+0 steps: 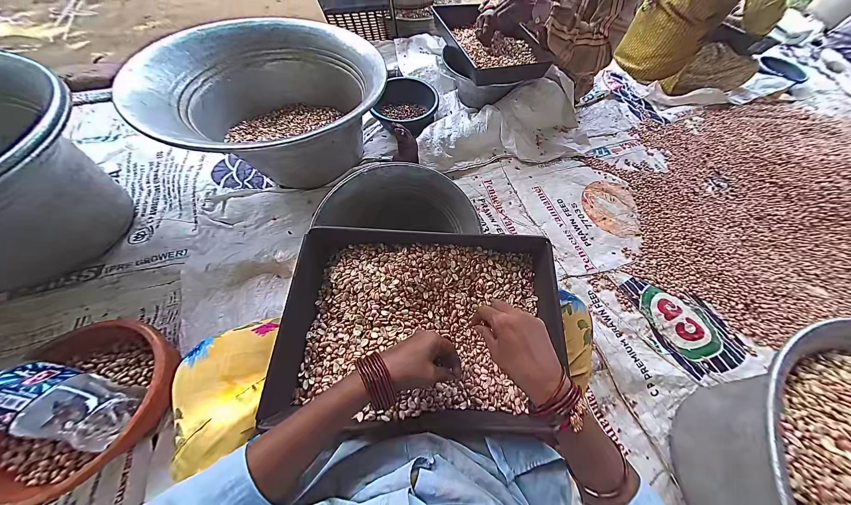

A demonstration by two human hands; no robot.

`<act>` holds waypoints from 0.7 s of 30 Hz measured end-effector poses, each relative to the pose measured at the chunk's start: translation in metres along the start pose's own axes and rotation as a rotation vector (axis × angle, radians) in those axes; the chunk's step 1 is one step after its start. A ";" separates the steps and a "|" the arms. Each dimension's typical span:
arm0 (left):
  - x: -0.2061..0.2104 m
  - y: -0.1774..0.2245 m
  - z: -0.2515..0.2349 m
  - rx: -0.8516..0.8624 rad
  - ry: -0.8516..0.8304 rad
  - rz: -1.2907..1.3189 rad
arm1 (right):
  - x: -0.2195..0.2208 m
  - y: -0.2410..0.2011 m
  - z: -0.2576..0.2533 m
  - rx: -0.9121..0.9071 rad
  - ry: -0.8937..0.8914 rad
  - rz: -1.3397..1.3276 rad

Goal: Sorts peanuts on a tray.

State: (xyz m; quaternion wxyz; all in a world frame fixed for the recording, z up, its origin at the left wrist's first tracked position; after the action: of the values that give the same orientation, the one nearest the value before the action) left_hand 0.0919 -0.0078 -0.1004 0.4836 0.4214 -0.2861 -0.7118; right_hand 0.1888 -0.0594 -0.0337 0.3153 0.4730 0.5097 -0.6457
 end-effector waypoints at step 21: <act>-0.118 0.018 -0.006 0.088 0.859 -0.670 | -0.003 0.052 -0.028 0.176 0.033 -0.027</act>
State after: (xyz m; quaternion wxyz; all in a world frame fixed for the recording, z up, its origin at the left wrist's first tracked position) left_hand 0.1259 0.0953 -0.0503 0.2855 0.7621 0.0576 -0.5782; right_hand 0.2447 -0.0474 -0.0506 0.2554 0.5025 0.4624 -0.6845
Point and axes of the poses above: each hand's wrist, its own z-axis away from the middle knuckle, its own x-axis out of the palm, y = z × x, the point moved 9 cm from there along -z, towards the middle knuckle, and after that the axes turned 2 degrees about z, right-handed, at the moved point
